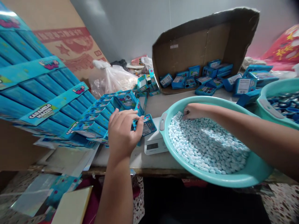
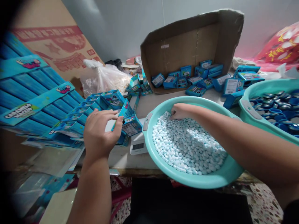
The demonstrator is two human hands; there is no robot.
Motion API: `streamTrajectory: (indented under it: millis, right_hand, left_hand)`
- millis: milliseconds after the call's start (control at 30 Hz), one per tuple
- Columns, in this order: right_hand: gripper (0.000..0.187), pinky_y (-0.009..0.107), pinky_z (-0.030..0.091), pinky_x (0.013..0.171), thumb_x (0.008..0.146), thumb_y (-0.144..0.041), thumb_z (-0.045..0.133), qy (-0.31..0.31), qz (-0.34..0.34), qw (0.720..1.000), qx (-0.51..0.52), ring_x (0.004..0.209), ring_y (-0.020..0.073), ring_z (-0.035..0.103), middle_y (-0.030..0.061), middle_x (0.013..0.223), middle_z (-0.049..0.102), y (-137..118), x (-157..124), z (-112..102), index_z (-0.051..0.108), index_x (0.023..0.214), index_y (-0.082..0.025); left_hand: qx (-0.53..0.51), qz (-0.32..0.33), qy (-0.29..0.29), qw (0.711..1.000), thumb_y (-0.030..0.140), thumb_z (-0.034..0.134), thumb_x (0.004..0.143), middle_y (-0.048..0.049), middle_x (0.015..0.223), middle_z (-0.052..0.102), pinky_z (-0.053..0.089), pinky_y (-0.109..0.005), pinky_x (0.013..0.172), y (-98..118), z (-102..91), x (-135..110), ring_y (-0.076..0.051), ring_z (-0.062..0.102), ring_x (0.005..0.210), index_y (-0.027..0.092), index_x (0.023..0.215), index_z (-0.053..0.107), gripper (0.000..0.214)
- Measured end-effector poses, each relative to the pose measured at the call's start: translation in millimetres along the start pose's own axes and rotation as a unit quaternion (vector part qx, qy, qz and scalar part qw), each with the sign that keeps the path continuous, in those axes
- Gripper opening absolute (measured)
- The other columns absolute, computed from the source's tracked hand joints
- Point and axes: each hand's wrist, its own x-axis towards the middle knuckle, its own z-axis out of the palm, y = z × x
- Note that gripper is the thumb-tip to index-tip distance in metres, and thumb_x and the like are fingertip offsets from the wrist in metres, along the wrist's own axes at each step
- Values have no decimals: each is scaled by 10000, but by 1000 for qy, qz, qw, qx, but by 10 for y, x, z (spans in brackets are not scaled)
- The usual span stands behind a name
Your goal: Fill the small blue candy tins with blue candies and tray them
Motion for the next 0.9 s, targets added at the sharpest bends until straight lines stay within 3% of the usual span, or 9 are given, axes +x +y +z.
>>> streamTrajectory:
  millis: [200, 467, 667, 733, 767, 833, 900]
  right_hand:
    - [313, 292, 348, 598, 856, -505, 640, -1, 0, 1000, 7, 637, 172, 580, 29, 718, 698, 22, 11, 9, 712, 842, -201]
    - [361, 293, 353, 612, 839, -531, 657, -4, 6, 1000, 8, 684, 181, 591, 51, 805, 718, 41, 22, 10, 729, 915, -186]
    - [322, 292, 359, 626, 839, -489, 665, 0, 1, 1000, 2, 757, 195, 606, 51, 896, 723, 14, -13, -10, 722, 946, -190]
    - [318, 295, 359, 629, 842, -483, 668, 0, -2, 1000, 0, 764, 200, 603, 53, 894, 722, 2, -24, -17, 722, 944, -187]
    - [314, 295, 360, 628, 844, -482, 670, -1, -4, 1000, 0, 763, 202, 603, 53, 884, 721, -3, -28, -20, 722, 941, -187]
    - [297, 293, 364, 626, 848, -470, 675, -5, -7, 1000, 2, 757, 204, 606, 51, 858, 720, -12, -36, -23, 723, 933, -189]
    - [269, 292, 374, 632, 851, -442, 685, -4, -9, 1000, 3, 776, 209, 615, 49, 874, 724, -21, -44, -26, 725, 941, -192]
  left_hand:
    - [-27, 9, -26, 999, 215, 659, 893, -89, 1014, 727, 516, -419, 965, 123, 53, 47, -244, 672, 1025, 187, 852, 608, 71]
    - [-93, -137, -23, 986, 294, 601, 952, -40, 1007, 721, 541, -377, 958, 285, -64, 69, -190, 690, 1013, 222, 838, 576, 137]
    - [-75, -97, -44, 992, 290, 590, 954, -53, 1022, 719, 522, -373, 984, 365, -107, 110, -202, 675, 1050, 219, 871, 601, 110]
    - [-43, -96, -80, 991, 316, 587, 951, -92, 1133, 706, 494, -401, 1039, 357, -39, 109, -241, 640, 1159, 201, 1032, 625, 145]
    - [-13, -104, -109, 989, 344, 598, 942, -128, 1234, 678, 459, -440, 1088, 347, 17, 103, -279, 597, 1242, 178, 1159, 607, 274]
    - [53, -127, -197, 971, 406, 621, 922, -210, 1392, 587, 358, -536, 1164, 321, 158, 83, -358, 501, 1358, 111, 1368, 501, 548]
    - [99, -143, -291, 941, 393, 626, 920, -254, 1403, 567, 302, -589, 1178, 296, 300, 67, -398, 495, 1352, 60, 1423, 455, 627]
